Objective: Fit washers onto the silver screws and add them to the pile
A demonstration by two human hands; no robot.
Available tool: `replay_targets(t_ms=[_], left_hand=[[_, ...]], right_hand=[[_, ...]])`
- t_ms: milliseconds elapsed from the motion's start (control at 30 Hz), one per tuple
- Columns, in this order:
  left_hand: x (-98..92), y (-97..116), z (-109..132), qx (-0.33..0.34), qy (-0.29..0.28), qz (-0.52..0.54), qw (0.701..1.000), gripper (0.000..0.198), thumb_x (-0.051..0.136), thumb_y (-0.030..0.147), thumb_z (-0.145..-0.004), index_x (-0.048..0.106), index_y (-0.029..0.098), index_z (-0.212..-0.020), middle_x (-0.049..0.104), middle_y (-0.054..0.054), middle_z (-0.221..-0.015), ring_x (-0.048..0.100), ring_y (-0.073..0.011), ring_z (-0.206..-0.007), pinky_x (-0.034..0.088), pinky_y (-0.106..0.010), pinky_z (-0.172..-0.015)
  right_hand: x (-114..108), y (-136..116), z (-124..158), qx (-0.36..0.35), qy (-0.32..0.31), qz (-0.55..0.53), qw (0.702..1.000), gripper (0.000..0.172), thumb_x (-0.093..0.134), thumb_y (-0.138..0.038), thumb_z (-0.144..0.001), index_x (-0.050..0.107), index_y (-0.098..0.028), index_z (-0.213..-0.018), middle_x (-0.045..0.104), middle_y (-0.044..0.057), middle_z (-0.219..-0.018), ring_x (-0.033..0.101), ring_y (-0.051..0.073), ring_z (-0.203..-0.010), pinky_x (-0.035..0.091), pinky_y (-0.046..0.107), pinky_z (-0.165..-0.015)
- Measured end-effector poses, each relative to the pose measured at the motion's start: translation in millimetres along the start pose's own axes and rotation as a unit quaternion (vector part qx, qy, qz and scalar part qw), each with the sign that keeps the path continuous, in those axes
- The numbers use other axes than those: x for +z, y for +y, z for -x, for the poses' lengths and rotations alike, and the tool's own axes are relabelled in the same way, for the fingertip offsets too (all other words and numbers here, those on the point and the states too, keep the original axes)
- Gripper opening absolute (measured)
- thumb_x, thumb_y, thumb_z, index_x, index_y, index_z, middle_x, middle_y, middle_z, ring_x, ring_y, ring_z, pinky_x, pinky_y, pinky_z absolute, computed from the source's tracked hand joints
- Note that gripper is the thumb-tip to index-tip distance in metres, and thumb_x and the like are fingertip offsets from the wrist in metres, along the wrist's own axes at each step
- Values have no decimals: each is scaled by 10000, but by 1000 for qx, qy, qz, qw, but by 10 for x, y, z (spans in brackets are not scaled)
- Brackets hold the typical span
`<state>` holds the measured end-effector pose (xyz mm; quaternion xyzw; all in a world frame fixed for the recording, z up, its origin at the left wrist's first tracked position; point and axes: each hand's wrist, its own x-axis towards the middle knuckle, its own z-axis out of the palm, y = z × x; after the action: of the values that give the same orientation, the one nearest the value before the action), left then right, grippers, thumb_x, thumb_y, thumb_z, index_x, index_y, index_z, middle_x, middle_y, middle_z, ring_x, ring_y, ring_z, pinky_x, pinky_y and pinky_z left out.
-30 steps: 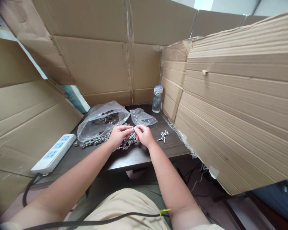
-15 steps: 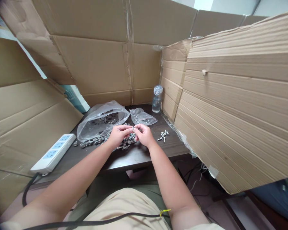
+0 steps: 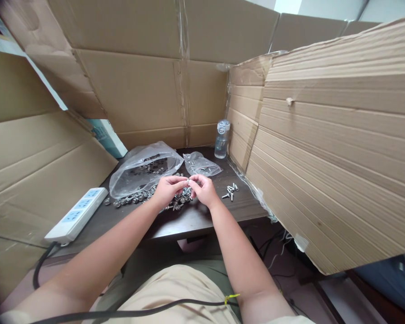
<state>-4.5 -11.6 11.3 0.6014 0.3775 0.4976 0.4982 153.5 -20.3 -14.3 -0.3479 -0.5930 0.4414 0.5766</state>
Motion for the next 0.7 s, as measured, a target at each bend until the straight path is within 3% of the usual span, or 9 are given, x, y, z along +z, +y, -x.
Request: replay_targets(t_ms=[133, 700], left_hand=[[5, 10, 6, 0, 1, 0, 1000, 313, 838, 353, -601, 784, 129, -813, 703, -47, -649, 506, -93, -501, 419, -239, -509], [6, 9, 11, 3, 3, 3, 1000, 283, 837, 339, -606, 783, 139, -799, 687, -33, -620, 493, -90, -492, 409, -236, -502]], right_hand=[[-2, 5, -9, 13, 5, -18, 1000, 333, 656, -461, -759, 582, -166, -893, 601, -19, -670, 550, 98, -411, 447, 231, -415], [-7, 19, -14, 15, 1, -14, 1000, 276, 664, -409, -747, 598, -171, -869, 611, -24, -635, 535, 96, -409, 431, 226, -418]])
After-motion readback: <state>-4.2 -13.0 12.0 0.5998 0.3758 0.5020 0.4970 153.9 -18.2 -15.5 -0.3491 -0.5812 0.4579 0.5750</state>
